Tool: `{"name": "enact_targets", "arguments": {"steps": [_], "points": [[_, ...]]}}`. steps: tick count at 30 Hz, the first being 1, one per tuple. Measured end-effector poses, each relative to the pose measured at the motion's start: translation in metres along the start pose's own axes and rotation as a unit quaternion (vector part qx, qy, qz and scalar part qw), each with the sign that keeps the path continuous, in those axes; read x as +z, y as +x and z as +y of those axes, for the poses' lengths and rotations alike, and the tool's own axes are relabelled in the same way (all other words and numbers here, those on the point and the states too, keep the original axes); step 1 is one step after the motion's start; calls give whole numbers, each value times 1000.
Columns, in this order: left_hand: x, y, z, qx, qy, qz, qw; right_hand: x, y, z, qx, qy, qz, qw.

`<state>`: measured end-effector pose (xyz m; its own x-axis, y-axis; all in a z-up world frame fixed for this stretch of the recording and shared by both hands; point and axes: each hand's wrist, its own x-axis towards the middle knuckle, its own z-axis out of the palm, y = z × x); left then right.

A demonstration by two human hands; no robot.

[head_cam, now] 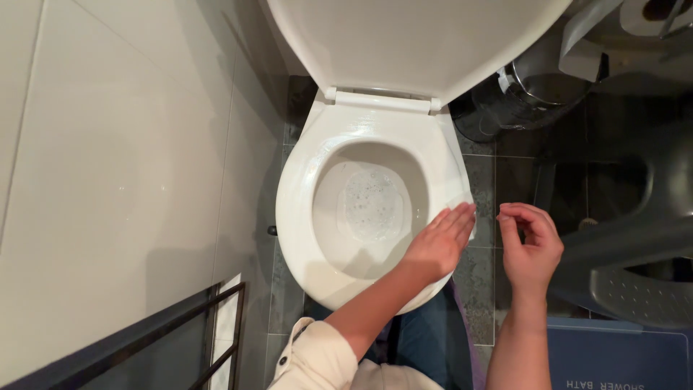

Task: Cleaning the surfaces of a toilet with wet wipes and then washing hands at the sink.

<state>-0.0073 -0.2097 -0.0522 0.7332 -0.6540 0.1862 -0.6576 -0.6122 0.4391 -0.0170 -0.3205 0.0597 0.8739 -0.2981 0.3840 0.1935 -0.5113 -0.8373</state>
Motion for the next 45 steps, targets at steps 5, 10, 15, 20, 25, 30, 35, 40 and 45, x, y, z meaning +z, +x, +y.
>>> {"name": "enact_targets", "arguments": {"steps": [5, 10, 15, 20, 25, 30, 35, 40, 45], "points": [[-32, -51, 34, 32, -32, 116, 992, -3, -17, -2, 7, 8, -1, 1000], [-50, -89, 53, 20, -71, 47, 996, 3, -27, -33, 20, -28, -47, 998], [-78, -135, 49, 32, -92, 7, 995, 12, -37, -48, 14, -65, -114, 991], [-142, -160, 36, -145, -320, 0, 936, 26, -53, -60, 34, 73, -374, 924], [-183, -158, 19, -263, -383, 131, 876, 56, -83, -81, 19, 69, -470, 880], [-187, -177, -13, -397, -310, 222, 835, 59, -87, -67, -79, -35, -306, 948], [-189, -189, -38, -508, -368, 382, 679, 53, -115, -23, -113, -286, -308, 900], [-149, -187, -45, -317, -485, 462, 671, 69, -142, -69, -77, -223, -364, 901], [-140, -180, -40, -275, -526, 489, 639, 110, -156, -79, -150, -112, -370, 910]]}}
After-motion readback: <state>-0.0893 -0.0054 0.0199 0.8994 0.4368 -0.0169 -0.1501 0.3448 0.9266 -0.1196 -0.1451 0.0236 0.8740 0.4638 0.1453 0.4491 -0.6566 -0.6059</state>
